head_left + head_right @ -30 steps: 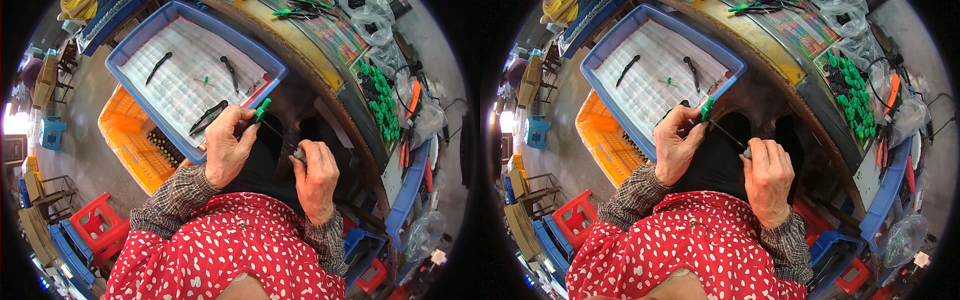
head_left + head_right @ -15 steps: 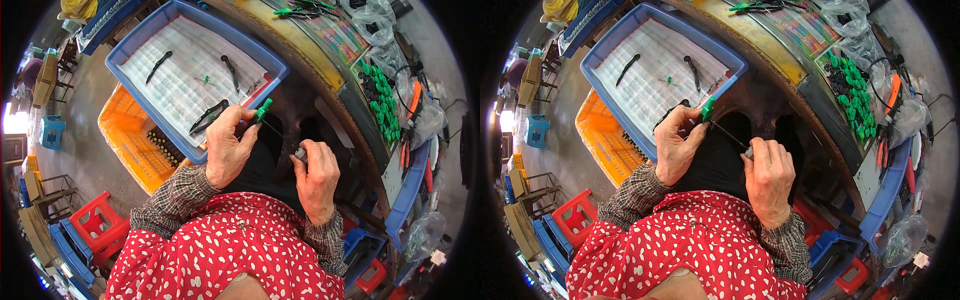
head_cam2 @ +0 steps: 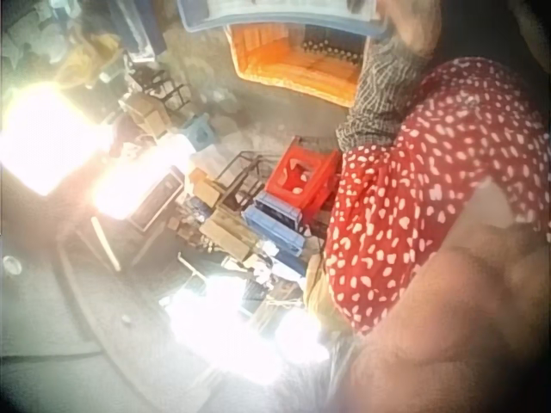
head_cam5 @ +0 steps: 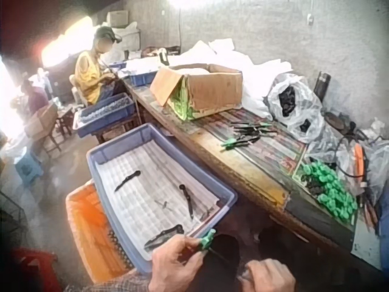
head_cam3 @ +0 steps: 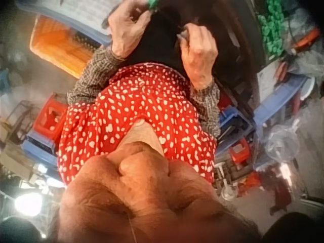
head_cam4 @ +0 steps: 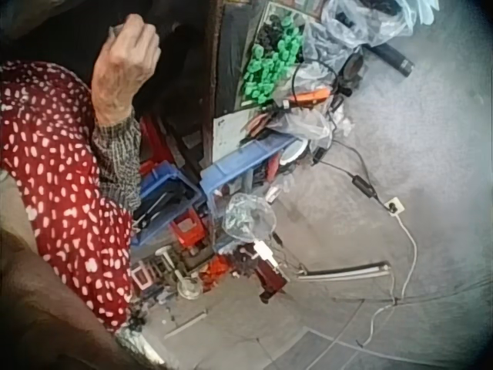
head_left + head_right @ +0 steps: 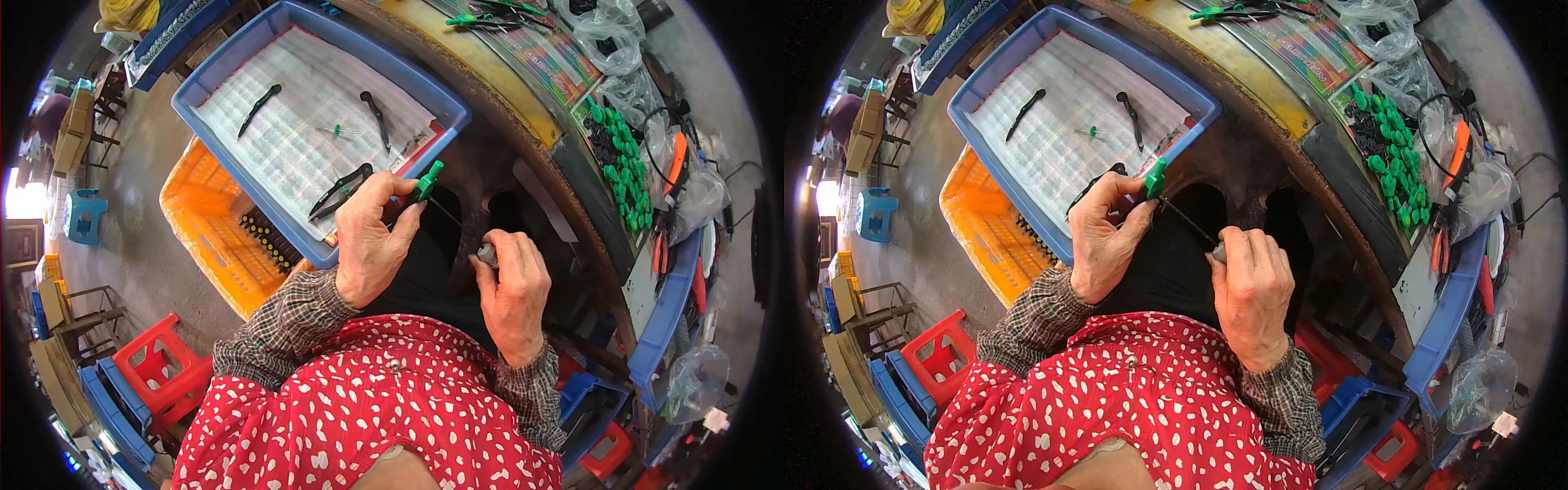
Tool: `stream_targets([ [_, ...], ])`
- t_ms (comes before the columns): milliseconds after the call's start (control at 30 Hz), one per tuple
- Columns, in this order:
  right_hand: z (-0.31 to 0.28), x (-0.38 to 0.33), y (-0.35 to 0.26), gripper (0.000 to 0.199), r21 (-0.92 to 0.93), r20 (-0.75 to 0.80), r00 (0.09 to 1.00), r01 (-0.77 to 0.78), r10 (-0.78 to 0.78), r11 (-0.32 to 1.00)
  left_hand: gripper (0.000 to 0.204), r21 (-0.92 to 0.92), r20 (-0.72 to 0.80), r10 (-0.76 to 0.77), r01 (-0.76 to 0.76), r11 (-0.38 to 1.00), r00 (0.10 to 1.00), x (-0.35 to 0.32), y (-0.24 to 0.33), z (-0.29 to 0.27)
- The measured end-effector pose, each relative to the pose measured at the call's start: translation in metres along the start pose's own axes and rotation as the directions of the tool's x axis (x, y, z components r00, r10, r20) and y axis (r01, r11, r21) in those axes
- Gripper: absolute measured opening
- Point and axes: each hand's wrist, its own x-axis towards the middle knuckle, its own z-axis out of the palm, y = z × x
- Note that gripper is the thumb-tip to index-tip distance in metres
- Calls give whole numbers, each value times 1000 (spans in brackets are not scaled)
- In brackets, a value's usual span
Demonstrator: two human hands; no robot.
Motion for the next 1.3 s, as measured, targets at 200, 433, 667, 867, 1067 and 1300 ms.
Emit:
stream_targets([
  [200, 6, 1, -1, 38, 49, 27, 995, -102, 101, 994, 14, -34, 0, -31, 31, 999, 1000, -1, 1, -2],
  [433, 3, -1, -1, 30, 280, 87, 984, -172, 153, 945, 15, -50, 13, -68, 69, 996, 998, -1, 3, -3],
  [667, 1, -1, -2, 24, 224, 36, 987, -162, 158, 961, 13, -194, 107, -147, 166, 967, 983, -2, -1, -4],
  [867, 1, 7, -7, 20, 425, 29, 968, -237, 248, 874, 14, -273, 215, -247, 301, 914, 945, -5, -3, -4],
  [1067, 24, 26, -11, 17, 652, 0, 966, -196, 258, 733, 16, -248, 234, -205, 262, 933, 950, -11, 2, 0],
  [1300, 27, 30, -15, 14, 604, -24, 958, -213, 285, 768, 21, -269, 138, -187, 219, 938, 973, -13, 5, 8],
])
